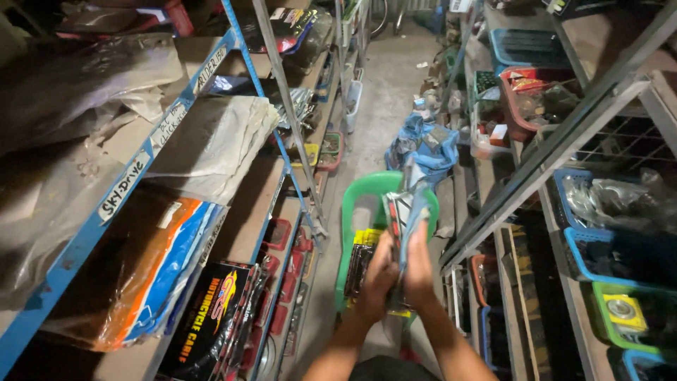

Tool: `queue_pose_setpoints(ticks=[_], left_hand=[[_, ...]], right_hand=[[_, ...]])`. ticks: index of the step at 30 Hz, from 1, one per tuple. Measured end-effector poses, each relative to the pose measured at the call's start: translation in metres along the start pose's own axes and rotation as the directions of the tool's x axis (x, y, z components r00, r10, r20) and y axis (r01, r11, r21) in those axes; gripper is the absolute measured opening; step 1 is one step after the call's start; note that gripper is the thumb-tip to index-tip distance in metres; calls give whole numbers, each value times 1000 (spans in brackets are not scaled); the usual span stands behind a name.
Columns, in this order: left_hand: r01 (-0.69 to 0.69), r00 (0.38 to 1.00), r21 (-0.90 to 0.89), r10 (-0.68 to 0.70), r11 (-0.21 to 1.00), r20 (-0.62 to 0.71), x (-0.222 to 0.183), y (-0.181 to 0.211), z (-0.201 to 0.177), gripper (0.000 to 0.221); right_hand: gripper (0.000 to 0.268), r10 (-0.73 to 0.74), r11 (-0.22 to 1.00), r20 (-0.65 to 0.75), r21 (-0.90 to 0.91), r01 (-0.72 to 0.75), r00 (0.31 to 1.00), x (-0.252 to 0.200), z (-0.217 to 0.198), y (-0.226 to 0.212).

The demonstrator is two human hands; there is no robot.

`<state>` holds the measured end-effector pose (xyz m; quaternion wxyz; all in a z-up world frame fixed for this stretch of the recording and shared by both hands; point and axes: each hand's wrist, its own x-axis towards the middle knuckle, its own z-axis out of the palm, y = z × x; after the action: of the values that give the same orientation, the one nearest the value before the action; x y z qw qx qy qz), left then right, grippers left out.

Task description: The recorder is wiping dust off packaged motorcycle cable sets using a cloth in a parts storage area.

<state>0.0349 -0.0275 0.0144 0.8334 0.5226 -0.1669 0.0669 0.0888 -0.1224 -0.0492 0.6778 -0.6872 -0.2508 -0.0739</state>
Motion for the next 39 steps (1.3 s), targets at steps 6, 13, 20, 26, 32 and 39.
queue_pose_setpoints(ticks=[6,13,20,26,32,39], left_hand=[[-26,999,38,27,999,-45,-9,-2,-22,76],[90,993,121,-80,988,-88,-30,-21,-46,89],[185,981,-99,-190,978,-41,-27,11,-22,33],[109,974,-377,-175,920,-145,-36,-57,-66,58],[189,963,-27,-191,982,-189,-49,-102,-38,58],[3,984,-165,-32,986,-176,-21,-68,-5,79]], right_hand=[[56,-98,995,-126,-33,94,987,-14,23,15],[63,248,963,-72,122,-239,966,-53,40,54],[56,268,956,-256,193,-223,929,-30,21,5],[58,265,958,-209,166,-233,941,-25,21,25],[65,288,952,-153,150,-266,945,-28,9,40],[58,-20,756,81,654,-38,997,14,7,-47]])
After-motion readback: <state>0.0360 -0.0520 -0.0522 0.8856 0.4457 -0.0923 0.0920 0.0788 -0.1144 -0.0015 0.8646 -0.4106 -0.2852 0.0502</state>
